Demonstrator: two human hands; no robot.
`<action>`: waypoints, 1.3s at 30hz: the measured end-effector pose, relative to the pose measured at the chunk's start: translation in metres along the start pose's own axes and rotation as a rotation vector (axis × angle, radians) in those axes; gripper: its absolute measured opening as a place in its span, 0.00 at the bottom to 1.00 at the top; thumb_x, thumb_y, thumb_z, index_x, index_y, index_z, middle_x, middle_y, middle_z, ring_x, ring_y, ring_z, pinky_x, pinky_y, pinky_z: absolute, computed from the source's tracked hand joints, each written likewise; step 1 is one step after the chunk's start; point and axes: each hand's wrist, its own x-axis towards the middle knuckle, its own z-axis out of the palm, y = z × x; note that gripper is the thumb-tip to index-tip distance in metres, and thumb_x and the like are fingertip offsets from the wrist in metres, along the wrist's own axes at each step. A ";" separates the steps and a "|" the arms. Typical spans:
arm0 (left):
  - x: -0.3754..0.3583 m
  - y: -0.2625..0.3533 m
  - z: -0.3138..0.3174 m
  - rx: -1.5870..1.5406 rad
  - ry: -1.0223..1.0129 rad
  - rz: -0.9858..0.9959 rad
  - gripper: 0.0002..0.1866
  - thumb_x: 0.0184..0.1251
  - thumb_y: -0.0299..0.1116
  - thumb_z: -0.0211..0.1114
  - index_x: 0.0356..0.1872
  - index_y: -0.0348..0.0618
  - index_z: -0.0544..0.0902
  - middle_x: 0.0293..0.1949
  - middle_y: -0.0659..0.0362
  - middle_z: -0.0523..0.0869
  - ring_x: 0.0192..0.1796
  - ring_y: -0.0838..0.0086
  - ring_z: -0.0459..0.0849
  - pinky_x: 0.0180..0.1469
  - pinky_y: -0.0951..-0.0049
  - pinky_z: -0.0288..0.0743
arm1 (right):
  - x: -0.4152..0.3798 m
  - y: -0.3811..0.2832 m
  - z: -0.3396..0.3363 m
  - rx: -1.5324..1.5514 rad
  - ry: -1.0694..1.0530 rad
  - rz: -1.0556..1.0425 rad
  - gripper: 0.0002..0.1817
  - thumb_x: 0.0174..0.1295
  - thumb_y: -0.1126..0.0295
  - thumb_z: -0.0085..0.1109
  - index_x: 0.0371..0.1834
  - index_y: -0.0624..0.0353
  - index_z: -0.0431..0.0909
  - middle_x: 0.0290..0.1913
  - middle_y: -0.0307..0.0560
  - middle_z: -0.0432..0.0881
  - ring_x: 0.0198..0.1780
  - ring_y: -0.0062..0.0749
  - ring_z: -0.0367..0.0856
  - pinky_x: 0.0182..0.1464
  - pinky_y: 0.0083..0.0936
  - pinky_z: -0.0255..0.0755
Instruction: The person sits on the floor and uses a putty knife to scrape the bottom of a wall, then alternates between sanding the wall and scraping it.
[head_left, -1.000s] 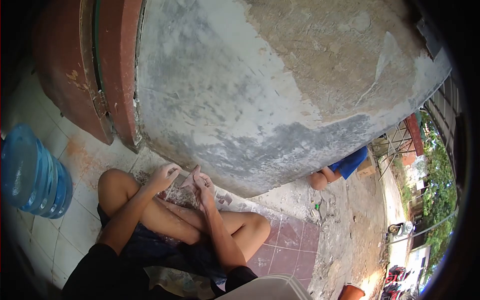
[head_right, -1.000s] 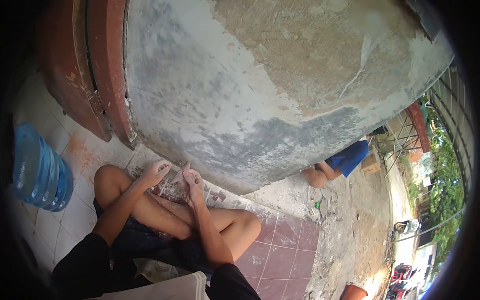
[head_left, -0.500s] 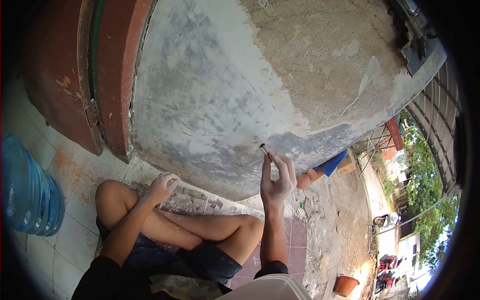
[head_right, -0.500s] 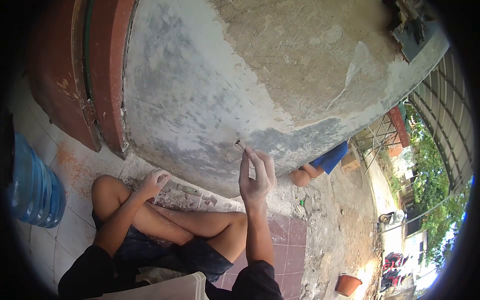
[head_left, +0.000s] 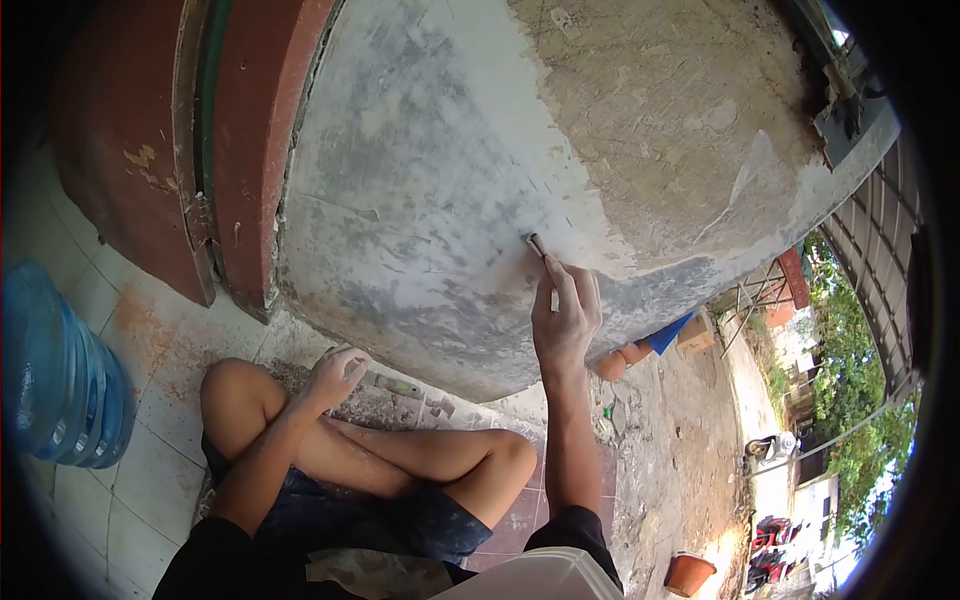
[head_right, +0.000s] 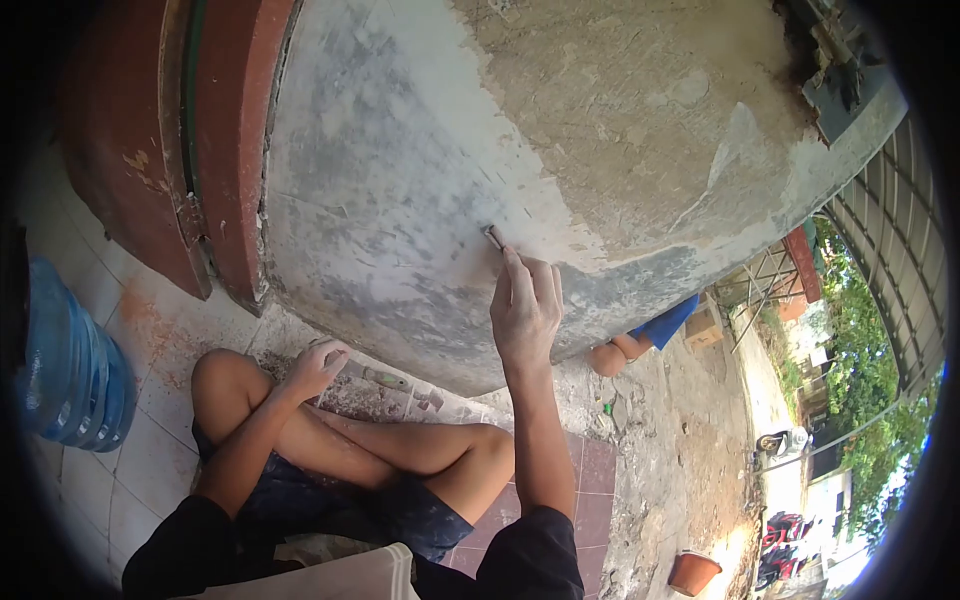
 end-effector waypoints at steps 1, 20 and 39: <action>-0.001 -0.002 0.001 -0.001 0.011 -0.004 0.08 0.69 0.32 0.63 0.41 0.38 0.85 0.41 0.51 0.87 0.47 0.56 0.85 0.54 0.61 0.76 | -0.005 0.001 0.001 0.008 -0.001 -0.008 0.17 0.55 0.85 0.65 0.48 0.61 0.83 0.36 0.45 0.82 0.35 0.37 0.79 0.37 0.31 0.75; -0.009 -0.008 0.006 0.027 0.024 0.046 0.09 0.70 0.30 0.62 0.44 0.37 0.85 0.41 0.52 0.86 0.46 0.60 0.85 0.51 0.65 0.76 | -0.036 0.021 0.003 -0.009 -0.106 -0.102 0.15 0.55 0.85 0.65 0.46 0.61 0.86 0.34 0.44 0.83 0.34 0.36 0.80 0.37 0.30 0.76; -0.006 0.000 0.008 -0.005 -0.024 0.027 0.08 0.69 0.29 0.62 0.42 0.36 0.84 0.42 0.50 0.86 0.48 0.55 0.84 0.53 0.61 0.76 | -0.051 0.021 0.018 0.024 -0.137 -0.197 0.18 0.50 0.84 0.63 0.46 0.62 0.83 0.34 0.41 0.80 0.34 0.31 0.80 0.29 0.26 0.78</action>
